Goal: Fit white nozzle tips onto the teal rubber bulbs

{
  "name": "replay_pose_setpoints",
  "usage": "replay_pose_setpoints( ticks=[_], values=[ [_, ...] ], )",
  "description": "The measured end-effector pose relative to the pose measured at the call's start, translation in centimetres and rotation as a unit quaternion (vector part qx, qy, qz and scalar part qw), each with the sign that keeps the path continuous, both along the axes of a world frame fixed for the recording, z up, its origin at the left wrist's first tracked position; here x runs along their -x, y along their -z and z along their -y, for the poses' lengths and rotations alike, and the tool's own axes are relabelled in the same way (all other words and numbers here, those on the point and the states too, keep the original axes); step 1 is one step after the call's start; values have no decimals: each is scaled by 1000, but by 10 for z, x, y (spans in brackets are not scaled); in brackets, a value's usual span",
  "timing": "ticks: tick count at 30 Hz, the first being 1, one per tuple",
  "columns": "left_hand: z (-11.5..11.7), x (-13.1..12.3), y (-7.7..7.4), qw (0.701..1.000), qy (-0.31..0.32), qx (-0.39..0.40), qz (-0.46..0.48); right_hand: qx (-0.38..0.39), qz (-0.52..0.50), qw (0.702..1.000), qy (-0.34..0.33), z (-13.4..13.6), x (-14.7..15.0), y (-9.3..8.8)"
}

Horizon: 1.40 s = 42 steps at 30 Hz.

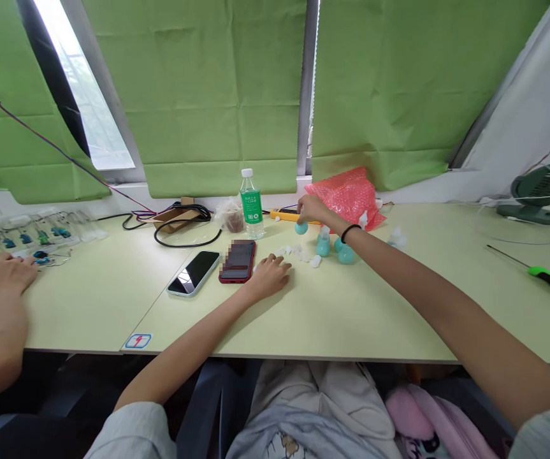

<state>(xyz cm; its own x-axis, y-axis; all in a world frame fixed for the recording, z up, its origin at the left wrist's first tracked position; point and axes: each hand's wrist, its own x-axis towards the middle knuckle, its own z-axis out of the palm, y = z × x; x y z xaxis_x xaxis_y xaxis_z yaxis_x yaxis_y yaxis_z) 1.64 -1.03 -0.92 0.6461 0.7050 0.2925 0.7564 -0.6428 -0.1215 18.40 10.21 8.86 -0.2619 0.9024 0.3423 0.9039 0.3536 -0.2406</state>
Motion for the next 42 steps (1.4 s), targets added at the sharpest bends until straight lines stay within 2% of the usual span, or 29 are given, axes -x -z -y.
replay_pose_setpoints(
  ticks=[5, 10, 16, 19, 25, 27, 30, 33, 36, 39, 42],
  values=[
    [-1, 8, -16, 994, -91, -61, -23, 64, 29, 997, -19, -15, -1, 17],
    [2, 12, -30, 988, -138, -64, -12, 96, 41, 991, -87, -9, -8, 16],
    [1, 10, -24, 992, -121, -30, -24, 68, 29, 989, -131, 7, -19, 15],
    [2, 9, -26, 994, -105, -35, 5, 44, 20, 989, -142, 13, -19, 13],
    [-4, 17, -36, 982, -116, -91, 116, -16, -36, 975, -220, 37, -13, -11],
    [-9, 21, -37, 984, -99, -81, 124, -10, -15, 969, -245, 52, -15, -20],
    [-17, 28, -36, 988, -74, -45, 128, 55, 37, 957, -284, 82, -21, -25],
    [-20, 36, -40, 993, -59, -17, 104, 119, 50, 939, -318, 113, -31, -13],
    [-18, 43, -44, 999, -20, 34, 35, 162, 38, 936, -310, 137, -40, 7],
    [-15, 45, -43, 996, -12, 80, -32, 191, -17, 937, -291, 148, -49, 27],
    [-13, 41, -34, 991, -20, 106, -79, 209, -110, 930, -282, 150, -56, 45]
  ],
)
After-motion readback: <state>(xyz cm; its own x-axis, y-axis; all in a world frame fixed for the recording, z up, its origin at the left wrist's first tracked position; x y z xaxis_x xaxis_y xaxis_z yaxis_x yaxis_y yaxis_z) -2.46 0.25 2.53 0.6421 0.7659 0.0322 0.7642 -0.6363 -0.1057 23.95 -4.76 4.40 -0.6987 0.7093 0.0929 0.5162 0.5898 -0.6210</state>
